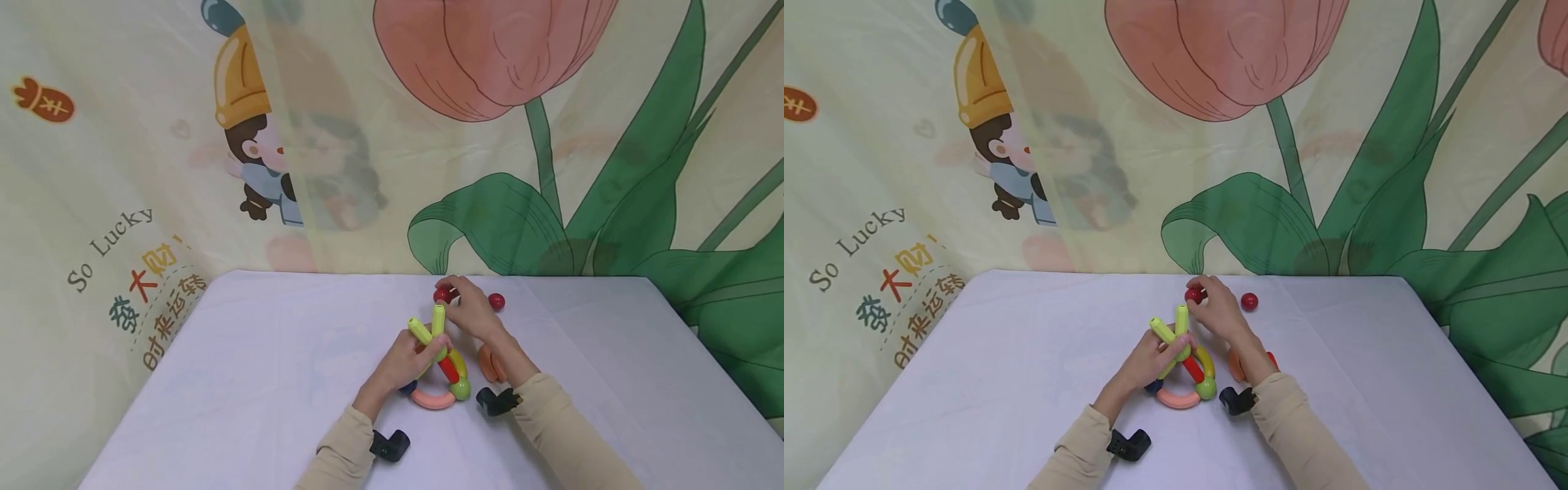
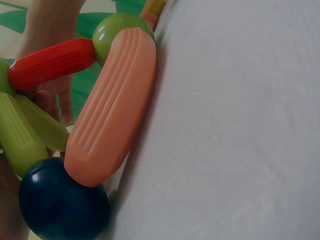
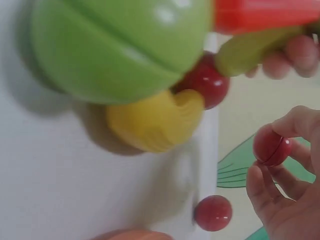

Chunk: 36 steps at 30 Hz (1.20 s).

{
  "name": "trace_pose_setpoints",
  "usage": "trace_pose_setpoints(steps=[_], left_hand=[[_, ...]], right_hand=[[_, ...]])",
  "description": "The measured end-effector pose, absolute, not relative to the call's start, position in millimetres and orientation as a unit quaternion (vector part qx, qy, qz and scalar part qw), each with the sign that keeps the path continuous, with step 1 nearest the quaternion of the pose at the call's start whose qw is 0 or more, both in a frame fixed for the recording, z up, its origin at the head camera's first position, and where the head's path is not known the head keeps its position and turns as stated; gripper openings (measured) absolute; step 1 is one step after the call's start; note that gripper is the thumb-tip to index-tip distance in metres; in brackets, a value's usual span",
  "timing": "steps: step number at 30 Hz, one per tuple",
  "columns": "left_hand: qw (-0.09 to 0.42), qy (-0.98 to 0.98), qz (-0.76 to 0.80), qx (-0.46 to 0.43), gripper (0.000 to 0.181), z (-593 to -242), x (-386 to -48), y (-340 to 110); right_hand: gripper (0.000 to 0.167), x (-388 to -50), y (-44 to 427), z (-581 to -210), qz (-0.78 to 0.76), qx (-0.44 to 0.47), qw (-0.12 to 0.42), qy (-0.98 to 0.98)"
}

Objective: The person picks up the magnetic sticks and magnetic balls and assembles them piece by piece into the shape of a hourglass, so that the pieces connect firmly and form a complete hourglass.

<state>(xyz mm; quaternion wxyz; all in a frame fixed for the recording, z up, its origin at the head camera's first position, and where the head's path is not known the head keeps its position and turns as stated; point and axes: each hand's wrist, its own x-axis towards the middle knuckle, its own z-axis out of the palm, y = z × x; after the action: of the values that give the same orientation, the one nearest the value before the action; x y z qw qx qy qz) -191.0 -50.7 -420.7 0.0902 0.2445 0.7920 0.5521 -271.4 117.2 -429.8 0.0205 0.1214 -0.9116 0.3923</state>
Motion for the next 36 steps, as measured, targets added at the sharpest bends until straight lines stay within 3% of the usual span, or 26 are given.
trace_pose_setpoints(steps=[9,16,36], left_hand=[[0.077,0.793,0.556,0.239,0.023,-454.5,-207.8,-48.1],[0.087,0.792,0.555,0.24,0.022,-421.8,-190.9,-50.5],[0.104,0.782,0.56,0.252,0.026,-420.1,-191.0,-49.7]], right_hand=[[0.034,-268.1,122.5,-416.4,0.45,0.127,0.059,-0.882],[0.035,-260.3,119.9,-402.9,0.468,0.128,0.063,-0.872],[0.036,-239.7,108.5,-383.5,0.496,0.174,0.059,-0.849]])
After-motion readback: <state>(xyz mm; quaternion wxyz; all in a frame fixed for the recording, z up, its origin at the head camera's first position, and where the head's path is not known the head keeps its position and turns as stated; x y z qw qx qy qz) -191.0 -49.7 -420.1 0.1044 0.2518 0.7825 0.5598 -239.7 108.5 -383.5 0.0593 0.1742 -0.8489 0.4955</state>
